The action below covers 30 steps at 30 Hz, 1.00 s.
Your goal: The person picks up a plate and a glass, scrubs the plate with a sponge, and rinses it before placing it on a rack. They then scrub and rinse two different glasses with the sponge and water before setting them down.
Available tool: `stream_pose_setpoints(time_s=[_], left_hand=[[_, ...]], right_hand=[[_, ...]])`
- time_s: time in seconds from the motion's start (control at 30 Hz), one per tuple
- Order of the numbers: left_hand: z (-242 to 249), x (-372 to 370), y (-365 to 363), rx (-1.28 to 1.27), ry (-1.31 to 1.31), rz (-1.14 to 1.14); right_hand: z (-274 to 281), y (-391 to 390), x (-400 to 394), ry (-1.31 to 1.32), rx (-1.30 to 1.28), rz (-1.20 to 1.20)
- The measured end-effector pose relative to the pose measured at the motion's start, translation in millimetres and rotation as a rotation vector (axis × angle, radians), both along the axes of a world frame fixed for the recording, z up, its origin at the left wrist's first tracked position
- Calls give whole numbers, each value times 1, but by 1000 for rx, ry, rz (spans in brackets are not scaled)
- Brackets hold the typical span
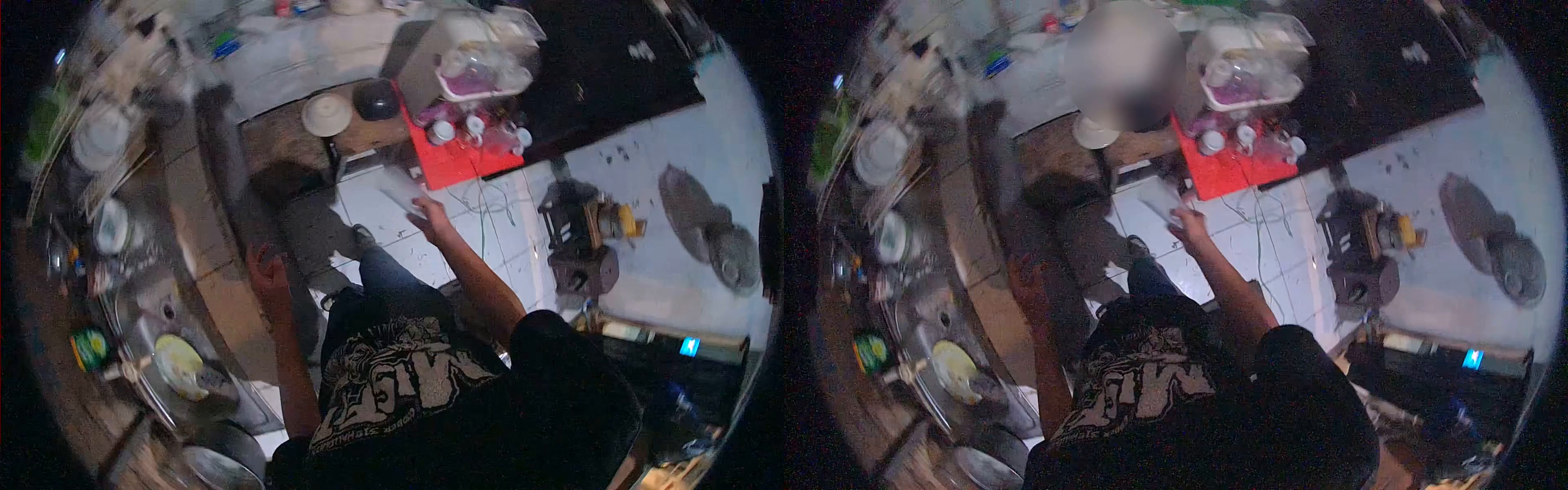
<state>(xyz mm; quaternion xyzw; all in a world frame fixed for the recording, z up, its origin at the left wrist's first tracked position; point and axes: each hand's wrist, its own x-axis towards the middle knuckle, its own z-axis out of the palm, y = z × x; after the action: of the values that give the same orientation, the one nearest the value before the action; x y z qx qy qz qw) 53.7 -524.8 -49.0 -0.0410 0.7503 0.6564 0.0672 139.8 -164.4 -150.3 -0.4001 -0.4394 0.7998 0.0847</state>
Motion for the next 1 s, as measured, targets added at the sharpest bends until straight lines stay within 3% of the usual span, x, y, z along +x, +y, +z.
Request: stream_pose_setpoints(time_s=[0.07,0.1,0.17,0.2,0.27,0.33,0.43,0.53,0.57,0.63,0.7,0.8,0.93,1.0], left_hand=[[3,-12,35,-32,11,-94],[1,-22,50,-57,17,-143],[-23,-40,73,-43,22,-200],[-27,-43,93,-21,23,-224],[-31,-47,131,-96,68,-318],[-31,-47,169,-177,121,-405],[-63,-51,221,-293,34,-417],[-72,-44,268,-485,63,-534],[-86,-41,281,-447,-36,-568],[-94,-39,303,-427,-154,-609],[-92,-40,320,-635,-189,-758],[-134,-46,303,-540,-202,-738],[-97,-61,341,-776,-165,-799],[-106,-66,330,-844,-388,-662]], right_hand=[[-6,41,55,-205,-33,-290],[-15,56,72,-207,-46,-322],[-30,83,95,-418,36,-604],[-20,93,93,-424,21,-628],[-3,119,87,-556,308,-509],[-2,164,87,-601,348,-447],[-20,246,81,-839,876,-251],[-31,326,83,-907,960,-328],[-35,356,78,-918,940,-341],[-39,404,71,-953,971,-242],[-50,435,60,-975,963,-173],[-80,465,41,-999,983,-86],[-102,477,11,-1013,883,51],[-110,477,0,-1006,869,47]])
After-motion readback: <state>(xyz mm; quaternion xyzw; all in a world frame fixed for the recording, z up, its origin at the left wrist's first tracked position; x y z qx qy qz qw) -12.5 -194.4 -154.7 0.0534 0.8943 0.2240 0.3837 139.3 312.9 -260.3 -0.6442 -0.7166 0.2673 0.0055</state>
